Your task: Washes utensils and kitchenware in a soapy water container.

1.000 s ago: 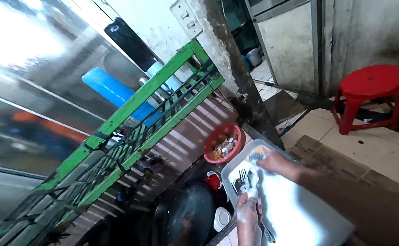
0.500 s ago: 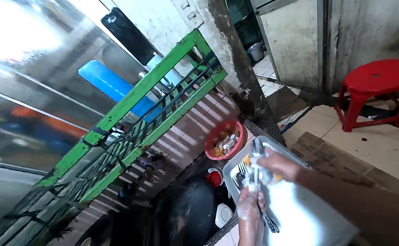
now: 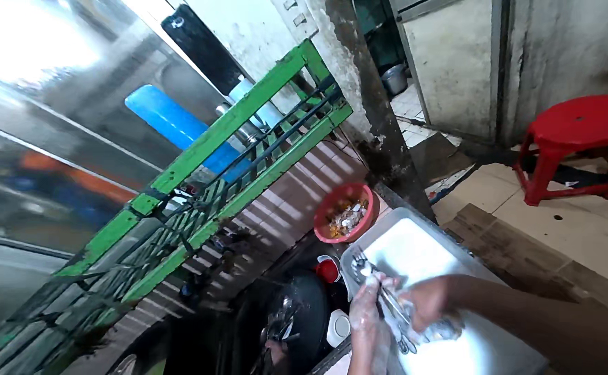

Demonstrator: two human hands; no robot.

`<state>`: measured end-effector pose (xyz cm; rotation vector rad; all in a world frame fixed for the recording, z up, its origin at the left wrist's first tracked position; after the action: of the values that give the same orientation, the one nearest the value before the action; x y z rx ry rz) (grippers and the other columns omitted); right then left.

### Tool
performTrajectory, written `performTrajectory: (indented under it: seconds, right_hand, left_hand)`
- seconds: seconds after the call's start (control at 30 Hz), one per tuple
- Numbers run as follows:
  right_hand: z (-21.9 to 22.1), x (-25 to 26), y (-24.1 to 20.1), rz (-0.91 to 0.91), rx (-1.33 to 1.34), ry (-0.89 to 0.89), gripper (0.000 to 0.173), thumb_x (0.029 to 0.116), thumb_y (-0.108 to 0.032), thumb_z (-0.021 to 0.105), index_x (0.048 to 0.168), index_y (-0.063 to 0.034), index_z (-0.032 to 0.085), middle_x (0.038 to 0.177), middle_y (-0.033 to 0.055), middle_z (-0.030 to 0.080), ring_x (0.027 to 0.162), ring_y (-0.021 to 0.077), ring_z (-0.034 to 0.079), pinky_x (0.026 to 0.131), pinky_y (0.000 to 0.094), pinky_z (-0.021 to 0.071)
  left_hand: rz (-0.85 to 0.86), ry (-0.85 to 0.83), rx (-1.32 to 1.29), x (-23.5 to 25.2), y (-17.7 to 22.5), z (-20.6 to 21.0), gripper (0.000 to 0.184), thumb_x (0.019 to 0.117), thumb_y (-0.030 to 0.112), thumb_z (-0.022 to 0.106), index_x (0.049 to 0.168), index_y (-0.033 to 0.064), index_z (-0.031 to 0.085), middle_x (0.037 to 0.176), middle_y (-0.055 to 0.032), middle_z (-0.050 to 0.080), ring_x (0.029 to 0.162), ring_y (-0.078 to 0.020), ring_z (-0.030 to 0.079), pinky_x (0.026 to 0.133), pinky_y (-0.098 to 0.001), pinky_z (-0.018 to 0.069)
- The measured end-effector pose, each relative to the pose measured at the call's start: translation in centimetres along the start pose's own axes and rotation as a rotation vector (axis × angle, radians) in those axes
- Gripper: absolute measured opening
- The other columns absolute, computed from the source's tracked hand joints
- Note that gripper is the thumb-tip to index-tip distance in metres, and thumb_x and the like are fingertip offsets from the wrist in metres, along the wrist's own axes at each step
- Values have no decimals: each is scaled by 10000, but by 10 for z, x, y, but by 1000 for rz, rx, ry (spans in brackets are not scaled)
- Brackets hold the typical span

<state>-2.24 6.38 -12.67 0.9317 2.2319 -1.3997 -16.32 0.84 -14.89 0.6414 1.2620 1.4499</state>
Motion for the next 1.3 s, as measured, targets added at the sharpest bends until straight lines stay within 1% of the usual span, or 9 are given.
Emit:
performTrajectory:
  seconds: [0.17,0.37,0.47,0.6,0.7,0.8,0.9,1.0,1.3]
  right_hand:
    - [-13,-7,33,-62,226,179,520,931,-82,673,1427,-36,522,1139,232,651,972,326,647,832,514,524]
    - [-47,-21,26,-263,819,621,563,844,-27,770,1370,-91,581,1110,130,685,919,217,684,809,422,578]
    - [-40,-15,29,-199,927,681,646,877,-35,747,1472,-115,510,1184,160,666,953,235,676,824,431,570]
    - [-24,1,30,-212,728,556,621,924,-66,714,1494,-101,468,1173,164,672,997,238,680,890,435,558]
    - [-41,0,35,-150,431,772,599,915,-133,748,1478,-103,546,1292,210,663,1162,355,652,1001,573,496]
    - [-59,1,43,-162,548,1070,523,925,-190,755,1410,-87,588,1255,219,675,1143,375,663,987,606,511]
    - [-50,-1,37,-133,824,893,739,951,-369,732,1548,-97,390,1307,241,622,1147,365,639,975,579,513]
    - [-32,12,30,-143,638,689,544,938,-348,745,1391,-97,580,1197,195,679,1070,332,670,940,557,527]
    - [-38,-8,19,-152,974,868,610,929,-209,748,1439,-54,452,1079,178,669,914,263,678,808,464,574]
  left_hand:
    - [-53,110,-45,15,17,-14,241,1101,138,395,1122,-8,586,662,-32,524,507,-131,553,507,-294,560]
    - [-270,-137,143,-5,5,14,270,1084,117,439,1137,-48,646,698,-43,563,543,-123,562,531,-268,543]
    - [-233,-18,124,-7,9,24,211,1074,83,472,1125,-55,623,755,-75,585,583,-145,589,553,-283,563]
    - [-197,68,329,-10,10,26,154,1057,12,442,1052,-56,580,656,-55,545,497,-106,522,466,-226,470]
    - [-232,54,320,-14,2,23,278,1071,33,432,1305,-72,541,699,-38,531,495,-83,502,447,-207,446]
    - [-240,85,159,-19,1,23,235,1061,37,454,1249,-45,569,693,-37,527,494,-81,502,432,-200,441]
    - [-226,35,73,-23,5,23,207,1053,24,463,1208,-57,573,698,-50,550,515,-100,537,464,-218,486]
    - [-276,-64,62,-28,7,22,169,1059,61,473,1128,-32,596,683,-53,574,513,-116,566,466,-238,511]
    - [-225,35,91,-27,7,27,210,1099,103,399,1004,1,557,625,-8,497,433,-53,450,399,-174,413]
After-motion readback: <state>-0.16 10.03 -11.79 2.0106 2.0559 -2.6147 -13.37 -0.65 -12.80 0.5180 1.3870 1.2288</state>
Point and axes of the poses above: each hand's wrist, its own x-axis towards the middle knuckle, its own z-axis out of the palm, y = z × x, the point moved 1 cm from there along x, towards the middle knuckle
